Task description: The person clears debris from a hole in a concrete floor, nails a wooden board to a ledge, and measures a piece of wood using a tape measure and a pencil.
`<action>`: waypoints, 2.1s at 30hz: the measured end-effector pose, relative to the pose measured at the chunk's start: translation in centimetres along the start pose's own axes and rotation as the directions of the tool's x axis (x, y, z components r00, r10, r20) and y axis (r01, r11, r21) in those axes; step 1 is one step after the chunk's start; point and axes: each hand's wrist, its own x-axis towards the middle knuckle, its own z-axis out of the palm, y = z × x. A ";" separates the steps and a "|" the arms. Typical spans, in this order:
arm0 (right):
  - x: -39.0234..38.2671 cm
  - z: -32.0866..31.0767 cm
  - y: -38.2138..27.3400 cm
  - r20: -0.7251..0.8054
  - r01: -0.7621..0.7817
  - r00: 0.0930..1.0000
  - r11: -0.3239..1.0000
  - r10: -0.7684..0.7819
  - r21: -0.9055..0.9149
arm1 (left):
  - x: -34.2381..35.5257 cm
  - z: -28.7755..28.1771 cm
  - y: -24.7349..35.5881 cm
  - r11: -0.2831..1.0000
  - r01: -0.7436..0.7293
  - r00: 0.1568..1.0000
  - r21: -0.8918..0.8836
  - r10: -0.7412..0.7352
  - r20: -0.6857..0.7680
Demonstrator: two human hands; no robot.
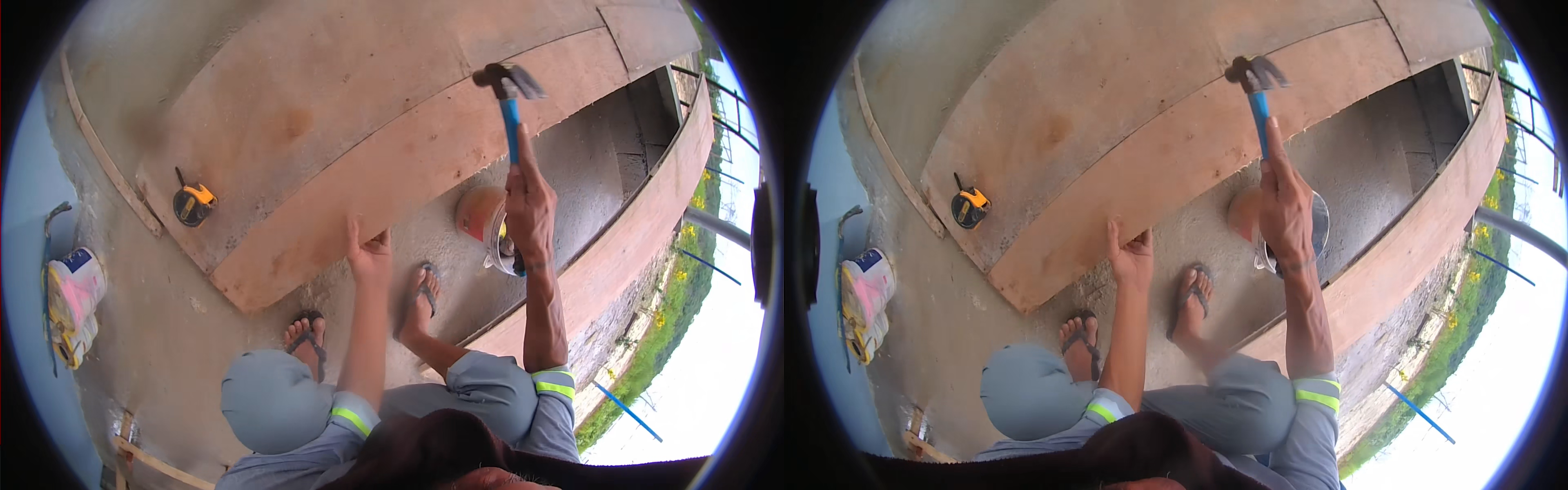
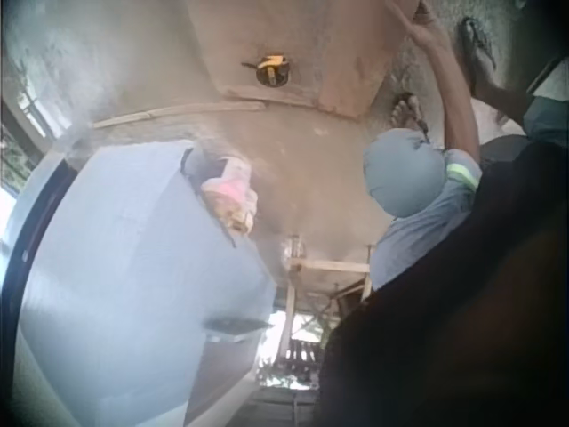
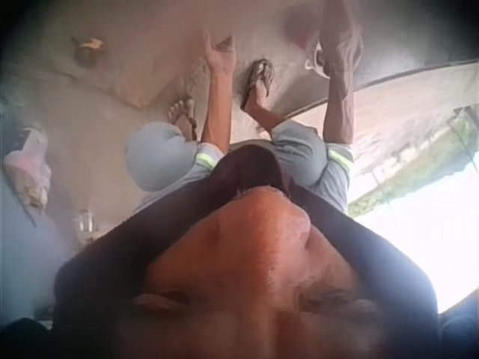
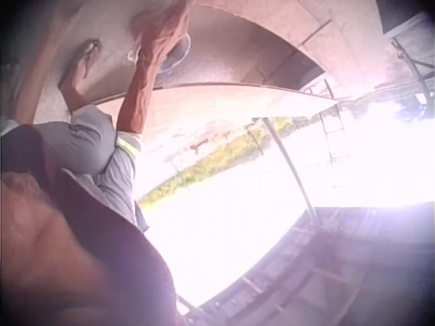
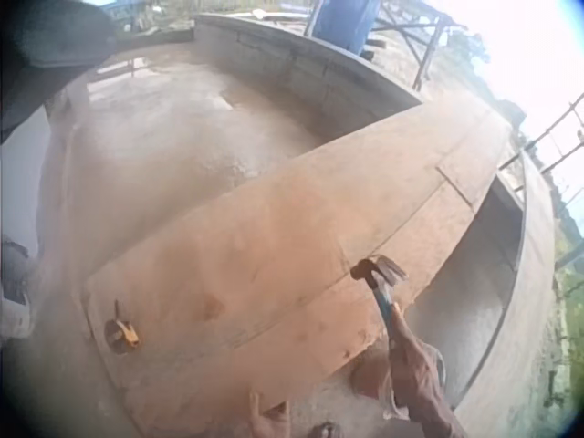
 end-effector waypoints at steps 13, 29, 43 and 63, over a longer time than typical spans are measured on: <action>-2.1 6.0 4.2 0.000 0.056 0.998 0.998 -0.056 -0.022 | -0.8 0.1 -0.6 0.998 0.023 1.000 0.064 -0.022 -0.020; 0.8 1.7 -0.9 -0.018 0.093 0.995 0.996 -0.094 -0.009 | 0.4 0.5 0.1 1.000 -0.005 1.000 0.018 0.005 -0.004; -0.2 -0.5 -2.5 0.061 -0.061 0.996 0.998 0.059 0.026 | -1.1 0.3 0.0 1.000 0.027 0.999 0.014 -0.026 -0.043; -2.1 -5.7 -5.0 -0.265 0.187 0.954 0.969 -0.140 0.163 | -1.3 -1.0 0.4 0.981 0.187 0.982 0.057 -0.187 -0.001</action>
